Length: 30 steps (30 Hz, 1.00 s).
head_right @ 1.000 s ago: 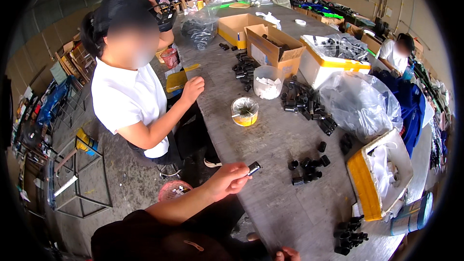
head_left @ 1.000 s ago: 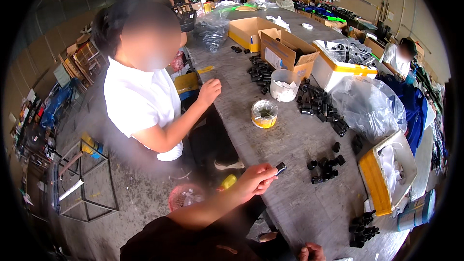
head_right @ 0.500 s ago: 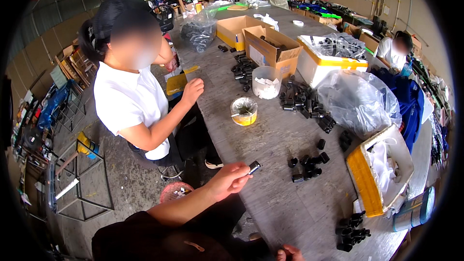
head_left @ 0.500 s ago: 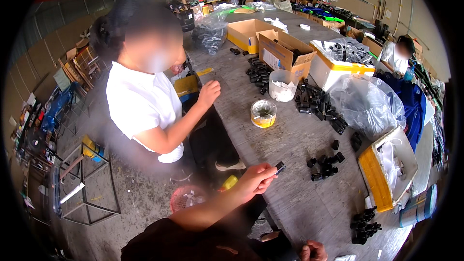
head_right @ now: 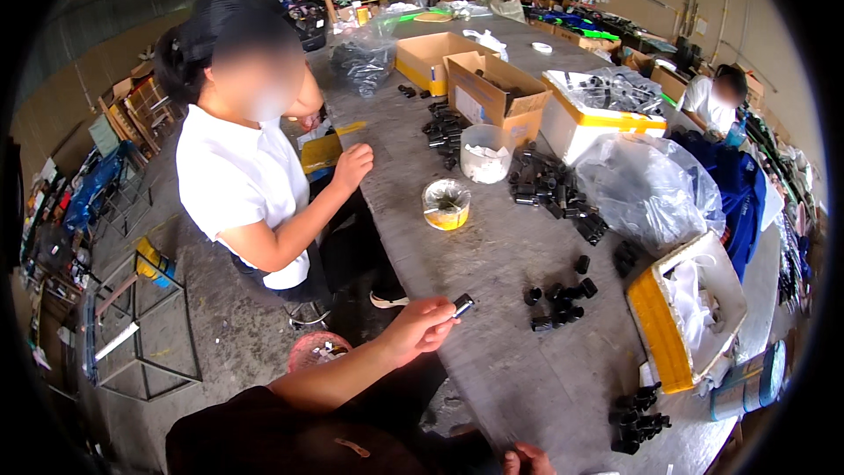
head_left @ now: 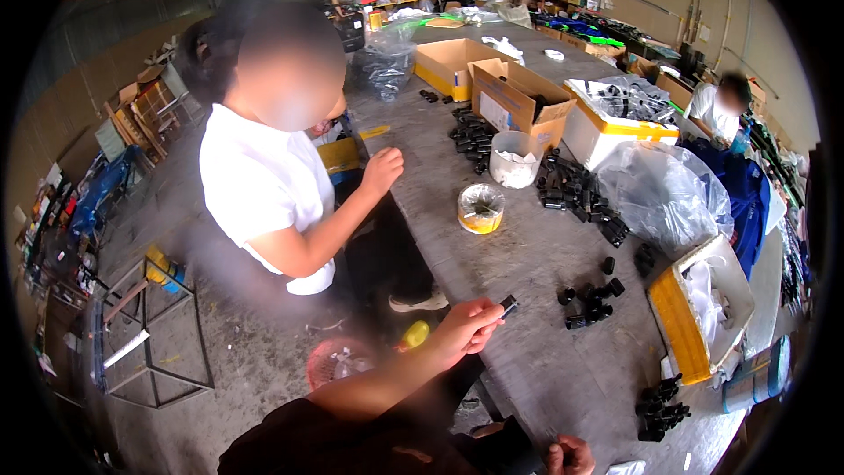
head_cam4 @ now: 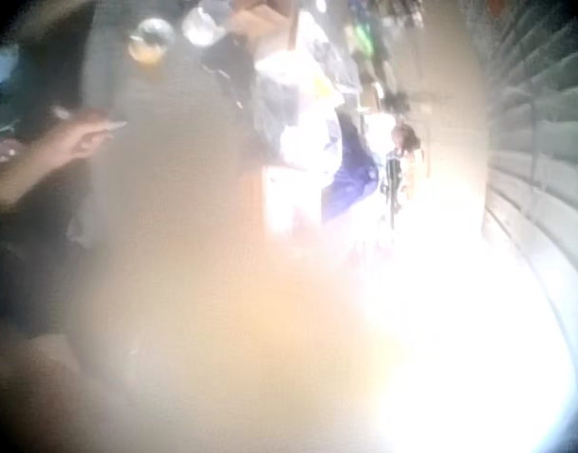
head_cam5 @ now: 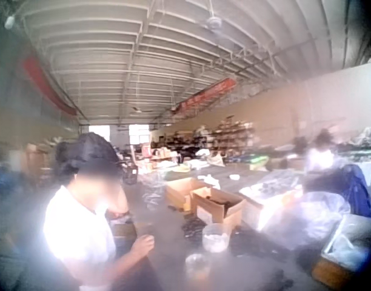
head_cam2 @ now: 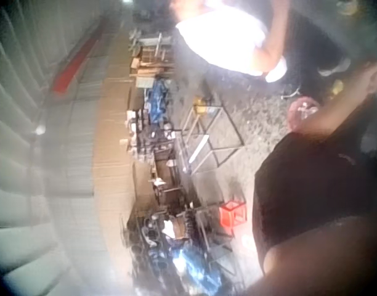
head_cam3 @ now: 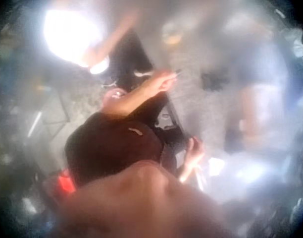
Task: The person assembles small black plastic or metal components by hand and wipes them with a white cloth. The person uses a thin green wire tool to apply a substance to the parts before joining them together.
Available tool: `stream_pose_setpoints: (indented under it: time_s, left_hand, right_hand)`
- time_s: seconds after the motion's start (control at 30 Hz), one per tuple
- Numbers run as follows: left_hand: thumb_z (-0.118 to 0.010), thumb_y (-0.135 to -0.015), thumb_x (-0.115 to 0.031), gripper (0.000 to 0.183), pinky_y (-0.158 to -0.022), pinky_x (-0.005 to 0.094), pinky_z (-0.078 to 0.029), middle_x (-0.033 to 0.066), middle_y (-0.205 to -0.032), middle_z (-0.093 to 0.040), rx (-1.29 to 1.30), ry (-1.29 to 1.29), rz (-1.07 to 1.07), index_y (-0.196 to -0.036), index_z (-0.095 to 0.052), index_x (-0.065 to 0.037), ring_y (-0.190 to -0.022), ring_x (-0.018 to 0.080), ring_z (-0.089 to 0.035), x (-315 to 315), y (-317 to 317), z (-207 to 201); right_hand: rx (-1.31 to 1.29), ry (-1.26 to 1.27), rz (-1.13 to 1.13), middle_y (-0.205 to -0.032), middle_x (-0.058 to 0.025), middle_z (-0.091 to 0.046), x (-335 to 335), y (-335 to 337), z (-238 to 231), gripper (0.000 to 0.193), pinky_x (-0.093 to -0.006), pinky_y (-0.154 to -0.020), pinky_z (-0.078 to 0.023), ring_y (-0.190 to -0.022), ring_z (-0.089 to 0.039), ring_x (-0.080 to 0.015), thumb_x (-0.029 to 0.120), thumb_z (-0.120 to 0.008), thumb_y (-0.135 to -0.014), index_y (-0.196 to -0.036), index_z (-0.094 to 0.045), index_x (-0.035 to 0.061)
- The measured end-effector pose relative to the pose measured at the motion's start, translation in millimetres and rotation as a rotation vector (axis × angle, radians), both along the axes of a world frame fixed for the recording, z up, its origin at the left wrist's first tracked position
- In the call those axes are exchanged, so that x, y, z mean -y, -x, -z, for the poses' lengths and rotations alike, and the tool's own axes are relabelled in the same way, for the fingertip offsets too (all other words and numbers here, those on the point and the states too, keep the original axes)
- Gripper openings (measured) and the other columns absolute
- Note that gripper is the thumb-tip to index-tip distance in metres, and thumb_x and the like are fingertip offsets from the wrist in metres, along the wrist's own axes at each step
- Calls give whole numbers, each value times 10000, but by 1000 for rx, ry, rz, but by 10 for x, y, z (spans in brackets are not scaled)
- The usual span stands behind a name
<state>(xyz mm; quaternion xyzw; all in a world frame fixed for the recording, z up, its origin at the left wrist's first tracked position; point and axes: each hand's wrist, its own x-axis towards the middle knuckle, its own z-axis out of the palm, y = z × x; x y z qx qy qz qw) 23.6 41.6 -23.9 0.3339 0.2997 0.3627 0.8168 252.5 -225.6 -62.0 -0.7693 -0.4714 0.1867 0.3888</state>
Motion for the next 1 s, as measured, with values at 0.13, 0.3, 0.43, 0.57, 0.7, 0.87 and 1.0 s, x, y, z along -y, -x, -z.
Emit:
stream_pose_setpoints:
  time_s: [0.13,0.3,0.43,0.57,0.7,0.87,1.0]
  left_hand:
    - [-532,-972,-234,217,-403,181,-243,-48,-638,-423,26,-29,-13,-907,-550,-27,-491,17,-341,8,1,1]
    - [-546,-962,-225,214,-383,210,-248,-35,-591,-428,59,-47,-8,-876,-568,-30,-440,41,-340,-18,0,129]
    - [-575,-947,-269,235,-413,201,-293,-6,-664,-482,38,-17,-36,-922,-557,-37,-497,51,-396,-19,51,128]
    - [-579,-943,-276,236,-411,207,-294,-4,-667,-484,61,-58,-34,-936,-566,-40,-502,63,-400,-8,38,140]
    - [-569,-945,-254,220,-411,206,-295,-8,-660,-477,34,-82,9,-942,-570,-35,-508,66,-398,-51,69,142]
    - [-555,-949,-217,186,-413,208,-298,-15,-657,-468,16,-86,52,-943,-566,-31,-513,61,-395,-46,66,116]
    - [-551,-946,-172,140,-416,208,-300,-20,-658,-466,6,-68,60,-951,-562,-32,-518,53,-397,-74,88,103]
  right_hand:
    - [203,-28,-49,-877,-98,-694,-5,31,-117,213,-286,-700,-520,-747,-645,-178,193,-707,-860,-968,-679,12]
    - [-416,-255,-8,-830,-125,-668,-297,166,-585,144,-242,-604,-478,-651,-588,-118,-13,-687,-793,-922,-646,-61]
    - [-199,-142,-110,-766,-69,-644,-611,187,-985,197,-238,-569,-460,-596,-559,-97,-12,-715,-768,-955,-653,-24]
    - [-59,-119,-134,-741,-70,-613,-851,152,-1182,221,-249,-553,-464,-602,-579,-130,-17,-717,-765,-973,-645,-1]
    - [97,-169,-120,-756,-81,-609,-1303,66,-1265,233,-271,-558,-482,-621,-603,-171,-14,-725,-747,-961,-637,6]
    - [467,-176,-148,-859,-70,-624,-1789,-9,-1089,256,-311,-643,-506,-734,-617,-233,-12,-694,-709,-955,-637,23]
    - [817,-241,-308,-971,-45,-624,-2109,-30,-931,255,-337,-745,-489,-883,-579,-242,23,-631,-679,-934,-638,45]
